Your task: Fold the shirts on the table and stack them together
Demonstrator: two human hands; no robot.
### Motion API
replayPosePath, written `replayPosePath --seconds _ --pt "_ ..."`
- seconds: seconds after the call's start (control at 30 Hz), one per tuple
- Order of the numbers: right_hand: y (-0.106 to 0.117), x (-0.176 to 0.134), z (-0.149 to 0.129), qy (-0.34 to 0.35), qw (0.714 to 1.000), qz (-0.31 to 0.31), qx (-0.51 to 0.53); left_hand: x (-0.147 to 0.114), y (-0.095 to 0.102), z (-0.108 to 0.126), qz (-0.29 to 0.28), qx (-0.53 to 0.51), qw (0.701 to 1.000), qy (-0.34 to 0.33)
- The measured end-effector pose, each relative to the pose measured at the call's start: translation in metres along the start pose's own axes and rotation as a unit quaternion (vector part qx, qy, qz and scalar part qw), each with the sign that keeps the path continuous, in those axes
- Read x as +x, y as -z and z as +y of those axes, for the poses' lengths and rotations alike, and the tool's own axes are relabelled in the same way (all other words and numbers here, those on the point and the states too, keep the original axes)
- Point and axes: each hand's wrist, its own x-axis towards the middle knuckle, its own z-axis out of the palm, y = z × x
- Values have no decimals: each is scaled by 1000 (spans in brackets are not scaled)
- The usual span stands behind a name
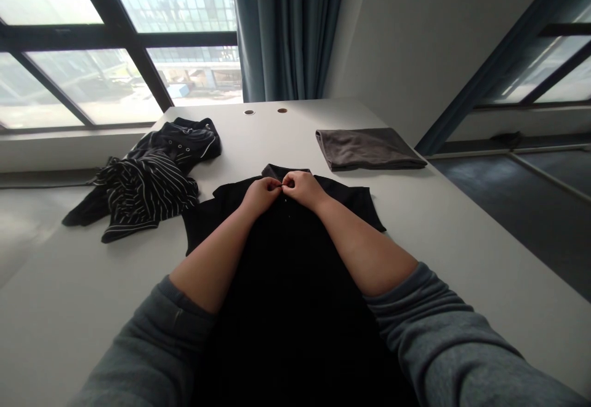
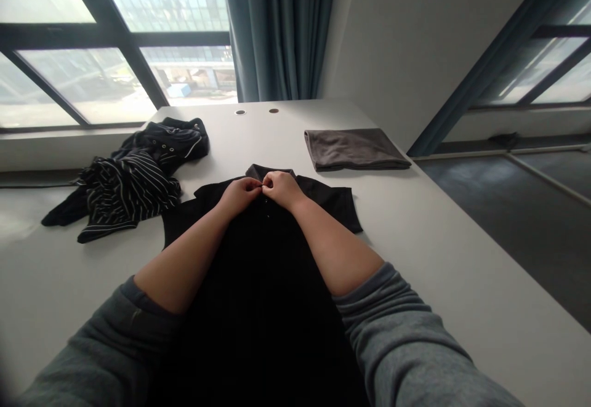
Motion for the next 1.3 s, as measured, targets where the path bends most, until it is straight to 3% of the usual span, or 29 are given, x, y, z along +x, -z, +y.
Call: replayPosePath --seconds 0.2,0.37,0.6,1.07,1.3 --pt "4 1 0 -15 999 -5 48 -1 0 1 16 -38 999 -5" --pt "5 4 0 -12 998 -32 46 0 -1 0 30 -25 999 5" --pt "-2 7 -2 -19 999 -31 18 -2 -3 3 67 5 998 6" --pt "2 7 -3 -34 997 -31 60 -5 -1 7 84 18 996 -13" --pt "2 7 5 -70 977 -21 199 -10 9 14 77 39 993 -77"
